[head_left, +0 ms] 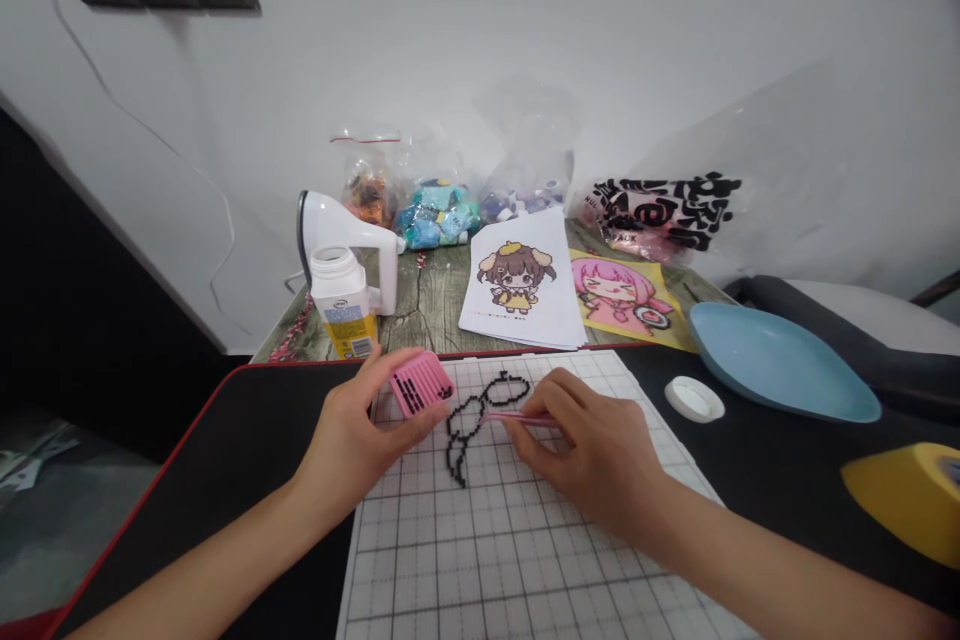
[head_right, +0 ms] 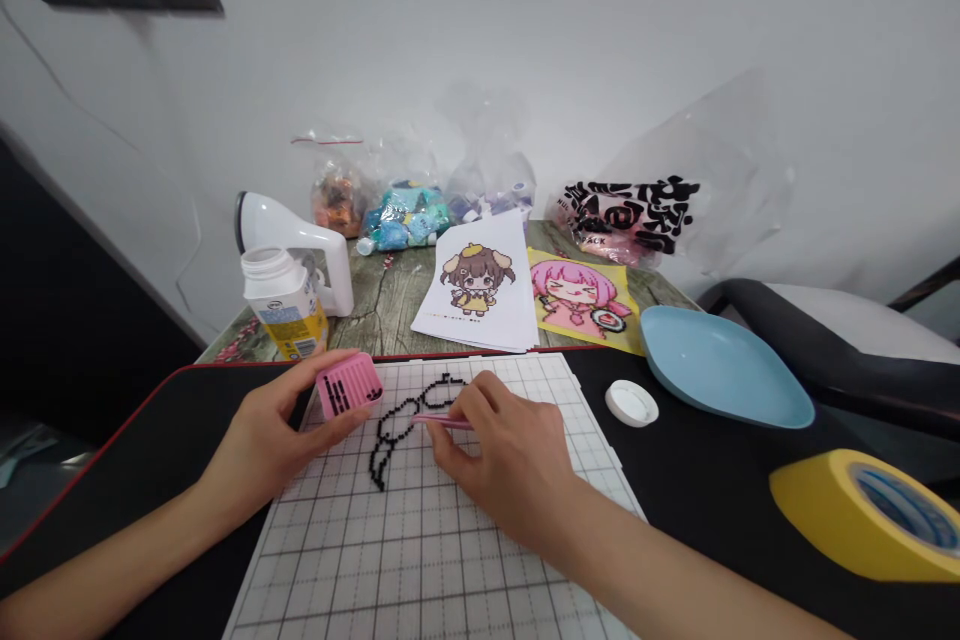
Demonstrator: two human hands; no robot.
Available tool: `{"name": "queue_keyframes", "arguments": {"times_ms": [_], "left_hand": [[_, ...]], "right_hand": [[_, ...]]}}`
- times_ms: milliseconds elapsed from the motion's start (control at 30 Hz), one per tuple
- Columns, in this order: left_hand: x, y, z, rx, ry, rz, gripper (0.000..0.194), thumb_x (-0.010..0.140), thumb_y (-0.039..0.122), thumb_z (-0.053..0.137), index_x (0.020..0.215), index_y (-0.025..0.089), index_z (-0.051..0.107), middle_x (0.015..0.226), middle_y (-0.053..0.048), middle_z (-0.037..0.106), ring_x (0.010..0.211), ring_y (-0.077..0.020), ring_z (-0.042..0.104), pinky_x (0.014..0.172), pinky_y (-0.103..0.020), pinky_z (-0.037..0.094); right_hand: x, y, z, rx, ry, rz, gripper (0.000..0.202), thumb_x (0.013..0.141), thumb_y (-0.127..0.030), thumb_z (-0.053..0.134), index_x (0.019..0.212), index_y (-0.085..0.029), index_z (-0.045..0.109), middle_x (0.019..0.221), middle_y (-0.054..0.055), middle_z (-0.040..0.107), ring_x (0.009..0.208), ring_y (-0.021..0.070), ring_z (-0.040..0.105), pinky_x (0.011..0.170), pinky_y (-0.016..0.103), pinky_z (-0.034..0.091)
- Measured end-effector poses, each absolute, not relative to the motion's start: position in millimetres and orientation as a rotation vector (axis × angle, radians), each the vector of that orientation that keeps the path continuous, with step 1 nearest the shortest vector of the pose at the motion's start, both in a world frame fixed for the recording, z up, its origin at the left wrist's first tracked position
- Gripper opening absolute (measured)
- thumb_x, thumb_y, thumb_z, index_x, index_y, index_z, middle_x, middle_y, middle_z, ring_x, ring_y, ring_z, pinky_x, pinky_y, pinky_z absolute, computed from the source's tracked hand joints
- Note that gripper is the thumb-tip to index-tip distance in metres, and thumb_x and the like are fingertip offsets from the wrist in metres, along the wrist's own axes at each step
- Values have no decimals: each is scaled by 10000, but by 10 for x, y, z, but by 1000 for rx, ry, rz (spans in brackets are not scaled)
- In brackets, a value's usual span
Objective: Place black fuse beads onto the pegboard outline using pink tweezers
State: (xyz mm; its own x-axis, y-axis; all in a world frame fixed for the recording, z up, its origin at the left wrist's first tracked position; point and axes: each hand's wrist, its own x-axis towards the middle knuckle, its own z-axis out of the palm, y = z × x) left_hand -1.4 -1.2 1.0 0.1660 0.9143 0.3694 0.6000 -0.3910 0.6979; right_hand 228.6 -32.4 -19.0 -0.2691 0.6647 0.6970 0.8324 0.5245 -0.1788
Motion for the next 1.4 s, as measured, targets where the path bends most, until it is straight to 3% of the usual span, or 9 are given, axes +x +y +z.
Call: {"name": "queue_keyframes", "arguments": {"times_ms": [167,633,1100,1400], "left_hand": [[-7,-7,17,2053,1432,1091,477,727,457,707,1111,176,661,1082,-76,757,1126,-301,657,1080,-485,433],[-21,1,-11,2036,1448,1093,507,718,475,705,1130,181,660,1112,-79,749,1222,-322,596,1114,-503,388],[-21,2,-9,2038,1438,1088,498,722,476,703,1122,184,660,1088,-73,757,1184,-318,623,1108,-505,395],[-18,8,1,2049,1429,1086,489,725,466,699,1120,180,659,1078,-70,760,1143,-305,652,1133,-512,358]], "right_hand": [[2279,-331,-191,-1171,-2048,-269,252,897,-355,546,717,-181,575,658,-23,589,498,90,534,427,234,242],[2293,-310,-200,-1241,-2018,-295,249,882,-350,574,690,-191,557,638,-31,585,442,91,504,411,227,231],[2291,-304,-217,-1291,-1973,-294,267,897,-366,569,694,-193,559,647,-24,593,457,96,507,417,224,248],[2278,-289,-183,-1273,-1893,-177,58,927,-214,488,972,-185,510,798,9,608,531,106,554,471,222,421]]}}
